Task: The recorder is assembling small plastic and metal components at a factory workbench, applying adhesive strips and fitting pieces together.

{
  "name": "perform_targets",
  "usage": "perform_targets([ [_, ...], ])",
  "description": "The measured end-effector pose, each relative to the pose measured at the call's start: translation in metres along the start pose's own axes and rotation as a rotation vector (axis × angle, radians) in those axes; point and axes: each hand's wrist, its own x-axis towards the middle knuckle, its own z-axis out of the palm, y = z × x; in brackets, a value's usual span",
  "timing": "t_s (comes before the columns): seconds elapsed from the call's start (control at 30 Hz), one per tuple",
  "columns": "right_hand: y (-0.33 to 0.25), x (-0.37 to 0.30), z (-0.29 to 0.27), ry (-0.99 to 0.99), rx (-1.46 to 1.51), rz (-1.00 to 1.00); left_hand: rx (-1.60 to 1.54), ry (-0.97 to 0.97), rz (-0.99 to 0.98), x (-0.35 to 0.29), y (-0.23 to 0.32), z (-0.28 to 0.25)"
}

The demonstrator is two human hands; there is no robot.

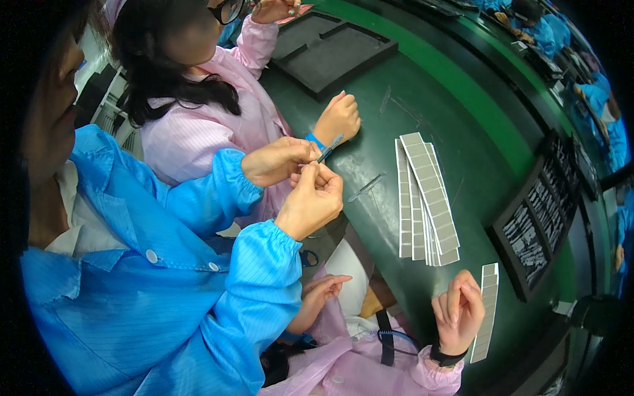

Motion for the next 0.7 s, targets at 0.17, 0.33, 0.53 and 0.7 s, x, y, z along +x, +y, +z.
perform_targets([
  [0.17,0.003,-0.001,-0.002,-0.026,0.004,0.008,-0.006,0.019,-0.021,-0.005,0.007,0.002],
  [0.33,0.002,-0.004,-0.001,0.008,0.049,-0.001,0.061,0.046,-0.103,-0.006,0.008,-0.002],
  [0.53,0.001,-0.003,-0.002,-0.015,0.037,-0.003,0.046,0.047,-0.124,-0.005,0.008,-0.003],
  [0.7,0.0,-0.004,-0.004,-0.013,0.029,-0.009,-0.009,0.029,-0.106,-0.005,0.0,-0.007],
])
